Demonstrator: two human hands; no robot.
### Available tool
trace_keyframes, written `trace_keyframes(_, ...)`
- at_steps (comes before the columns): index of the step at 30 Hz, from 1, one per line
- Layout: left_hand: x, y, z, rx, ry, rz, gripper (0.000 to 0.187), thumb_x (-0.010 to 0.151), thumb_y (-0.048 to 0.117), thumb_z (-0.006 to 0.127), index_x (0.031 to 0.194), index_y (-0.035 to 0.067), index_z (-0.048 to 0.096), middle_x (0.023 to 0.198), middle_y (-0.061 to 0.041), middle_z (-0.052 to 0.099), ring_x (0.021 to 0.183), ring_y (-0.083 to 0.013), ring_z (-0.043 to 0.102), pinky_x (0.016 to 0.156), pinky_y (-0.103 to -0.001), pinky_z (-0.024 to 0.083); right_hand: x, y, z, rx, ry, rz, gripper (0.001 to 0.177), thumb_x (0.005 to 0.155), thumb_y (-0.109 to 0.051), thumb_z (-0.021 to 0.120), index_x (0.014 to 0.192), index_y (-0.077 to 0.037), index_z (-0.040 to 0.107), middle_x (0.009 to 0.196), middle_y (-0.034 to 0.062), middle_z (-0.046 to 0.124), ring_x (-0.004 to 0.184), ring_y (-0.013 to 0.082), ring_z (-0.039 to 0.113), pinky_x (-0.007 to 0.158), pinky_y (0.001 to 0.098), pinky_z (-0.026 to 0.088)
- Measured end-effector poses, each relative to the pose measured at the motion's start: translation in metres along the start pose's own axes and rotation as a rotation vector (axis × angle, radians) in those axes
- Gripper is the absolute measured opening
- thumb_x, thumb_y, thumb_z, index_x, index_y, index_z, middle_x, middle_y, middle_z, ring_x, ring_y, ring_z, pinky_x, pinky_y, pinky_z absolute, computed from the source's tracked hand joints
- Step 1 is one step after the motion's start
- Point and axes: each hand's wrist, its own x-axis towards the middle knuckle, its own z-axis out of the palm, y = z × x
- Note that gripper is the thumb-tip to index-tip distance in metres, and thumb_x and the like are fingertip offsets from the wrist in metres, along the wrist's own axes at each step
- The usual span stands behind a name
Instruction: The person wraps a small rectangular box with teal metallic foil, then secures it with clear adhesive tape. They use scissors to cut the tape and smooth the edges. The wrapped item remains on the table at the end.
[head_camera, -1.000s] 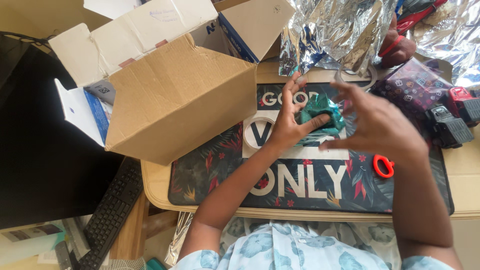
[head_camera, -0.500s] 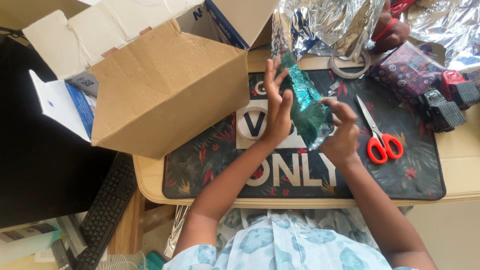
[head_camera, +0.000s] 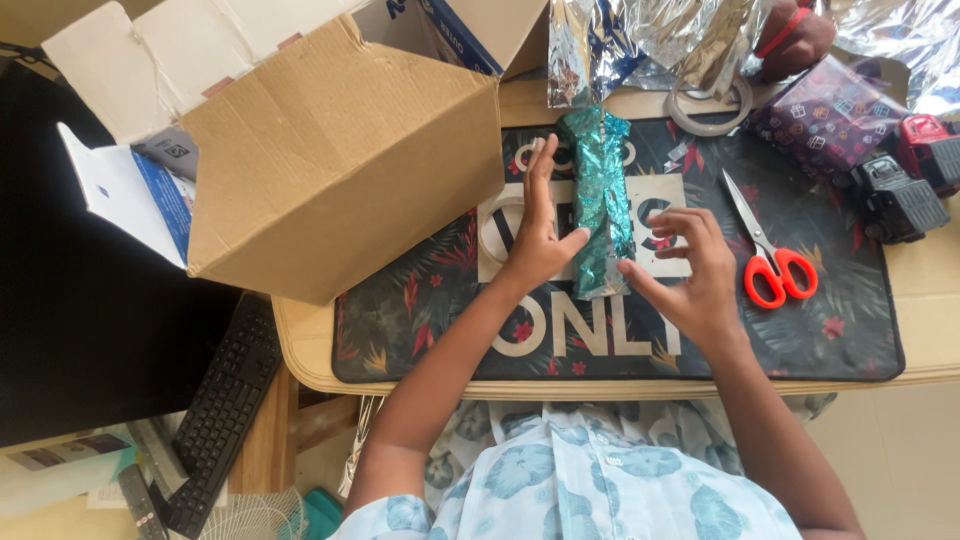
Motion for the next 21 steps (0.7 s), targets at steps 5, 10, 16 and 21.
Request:
trace_keyframes(5,0.002,-0.003,0.006,-0.019,-0.052,-0.094,0.122,0.074,0.005,0.081,0.167,0.017,0.003,0.173,-0.021,0.002,0.162,-0.0385,0.012,0.129,-0.049,0.026,0.007,-0.018,0.010,-0.144,0.023,0.019,0.056,0.074,-0.025,0.092,0.117,-0.002,0.065,0.114,0.0112,0.065,0.093,0.0214,0.069,0.073,0.0331,0.058)
trace_keyframes(10,0.006,-0.001,0.012,0.101,-0.027,0.000,0.127,0.071,0.003,0.087,0.166,0.018,0.004,0.169,-0.023,0.006,0.161,-0.0444,0.010,0.128,-0.051,0.027,0.002,-0.029,0.008,-0.224,0.055,-0.074,0.061,0.070,-0.023,0.091,0.118,0.005,0.065,0.112,0.0170,0.062,0.093,0.0243,0.068,0.073,0.0335,0.057)
trace_keyframes(16,0.004,0.010,0.013,0.093,-0.051,-0.102,0.119,0.074,0.015,0.090,0.165,0.019,0.013,0.174,-0.025,0.007,0.159,-0.0420,0.026,0.114,-0.045,0.049,0.002,-0.014,0.007,-0.120,0.103,-0.025,0.013,0.093,-0.004,0.076,0.106,-0.003,0.075,0.103,0.0104,0.072,0.086,0.0210,0.072,0.075,0.0308,0.057)
trace_keyframes(21,0.003,0.016,0.007,0.147,-0.085,0.014,0.122,0.070,0.015,0.094,0.164,0.019,0.016,0.170,-0.026,0.009,0.160,-0.0465,0.017,0.123,-0.049,0.038,0.001,-0.010,0.003,-0.144,0.139,-0.051,0.013,0.092,-0.004,0.078,0.105,-0.002,0.075,0.101,0.0109,0.072,0.085,0.0219,0.071,0.075,0.0307,0.056)
